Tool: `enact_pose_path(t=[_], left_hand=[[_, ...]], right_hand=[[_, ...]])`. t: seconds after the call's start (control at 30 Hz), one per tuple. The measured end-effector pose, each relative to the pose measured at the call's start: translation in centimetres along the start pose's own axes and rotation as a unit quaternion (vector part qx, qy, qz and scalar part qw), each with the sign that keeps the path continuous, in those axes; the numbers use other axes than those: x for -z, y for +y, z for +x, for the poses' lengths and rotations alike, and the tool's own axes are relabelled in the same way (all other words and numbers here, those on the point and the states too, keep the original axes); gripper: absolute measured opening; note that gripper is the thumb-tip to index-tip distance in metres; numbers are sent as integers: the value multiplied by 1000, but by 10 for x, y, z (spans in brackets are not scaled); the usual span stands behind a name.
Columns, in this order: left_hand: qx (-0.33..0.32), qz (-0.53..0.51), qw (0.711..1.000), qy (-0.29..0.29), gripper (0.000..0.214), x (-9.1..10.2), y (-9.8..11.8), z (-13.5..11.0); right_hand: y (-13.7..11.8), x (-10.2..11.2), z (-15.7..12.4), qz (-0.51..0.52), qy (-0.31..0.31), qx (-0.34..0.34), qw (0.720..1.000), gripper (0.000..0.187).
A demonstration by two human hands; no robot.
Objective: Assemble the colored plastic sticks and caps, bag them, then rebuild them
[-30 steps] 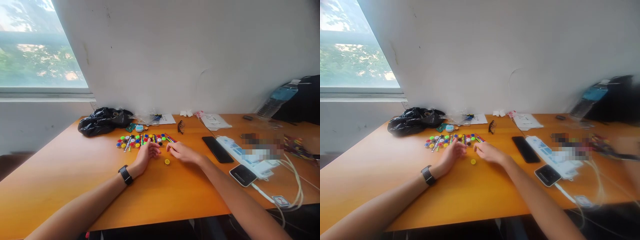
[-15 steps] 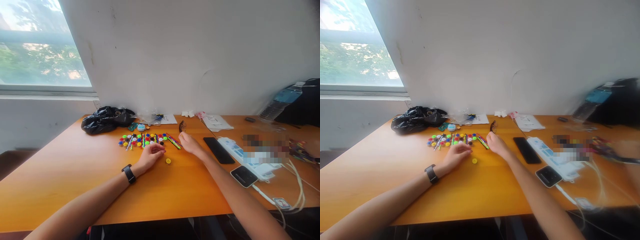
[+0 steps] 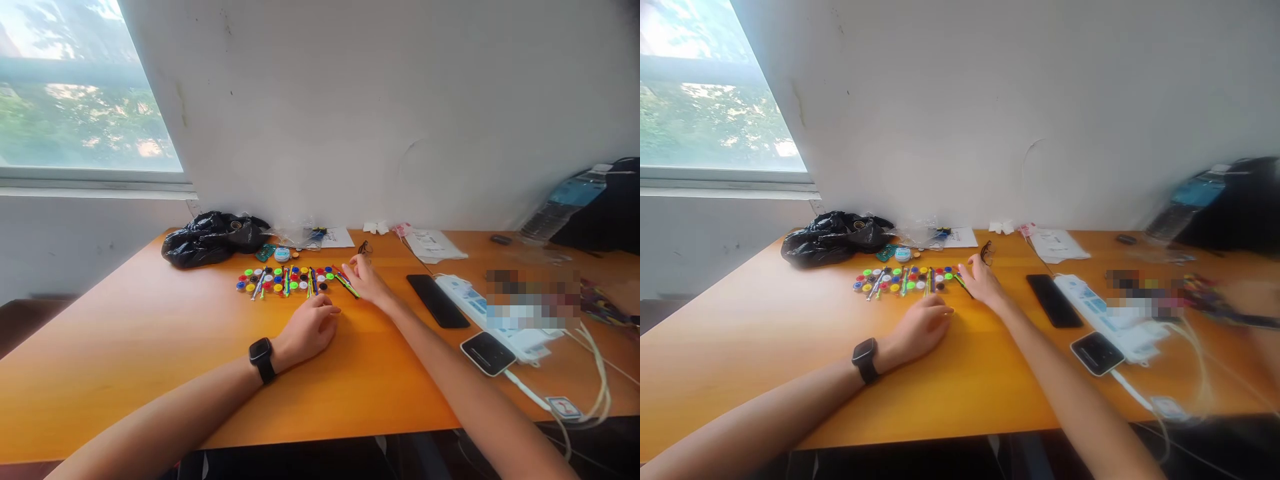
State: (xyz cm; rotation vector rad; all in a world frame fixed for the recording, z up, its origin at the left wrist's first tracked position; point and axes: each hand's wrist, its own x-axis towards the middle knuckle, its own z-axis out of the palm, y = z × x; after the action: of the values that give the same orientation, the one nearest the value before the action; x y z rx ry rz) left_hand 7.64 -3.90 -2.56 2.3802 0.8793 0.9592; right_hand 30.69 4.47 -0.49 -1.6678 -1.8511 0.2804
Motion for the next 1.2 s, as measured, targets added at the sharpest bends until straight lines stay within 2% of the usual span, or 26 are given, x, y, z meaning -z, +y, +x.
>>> enact_pose_path(t=[0.07,0.2,0.3,0.37,0.47,0.67,0.9,1.0,1.2], left_hand=[[-22,62,998,-19,30,4,6,-1],[-47,126,990,-36,52,9,14,-1],[-76,127,988,-47,41,10,15,-1],[-83,130,986,-60,34,10,16,0],[-78,139,984,-76,36,11,15,1],[-75,146,981,-106,53,15,5,5],[-66,149,980,-117,62,18,-2,10],[-78,130,984,-97,53,17,-2,11],[-79,84,993,-21,15,14,-5,11]], right_hand=[[6,-2,1,5,10,24,1000,35],[13,-1,-7,-3,4,91,996,26],[15,-1,-13,-19,-25,167,985,24],[15,-3,-16,-29,-46,190,980,29],[15,-4,-17,-32,-64,194,978,29],[6,-3,-20,1,-91,181,979,16],[-6,-5,-26,29,-84,176,980,20],[-9,-4,-29,18,-67,201,977,24],[-13,-4,-36,2,-72,255,964,29]])
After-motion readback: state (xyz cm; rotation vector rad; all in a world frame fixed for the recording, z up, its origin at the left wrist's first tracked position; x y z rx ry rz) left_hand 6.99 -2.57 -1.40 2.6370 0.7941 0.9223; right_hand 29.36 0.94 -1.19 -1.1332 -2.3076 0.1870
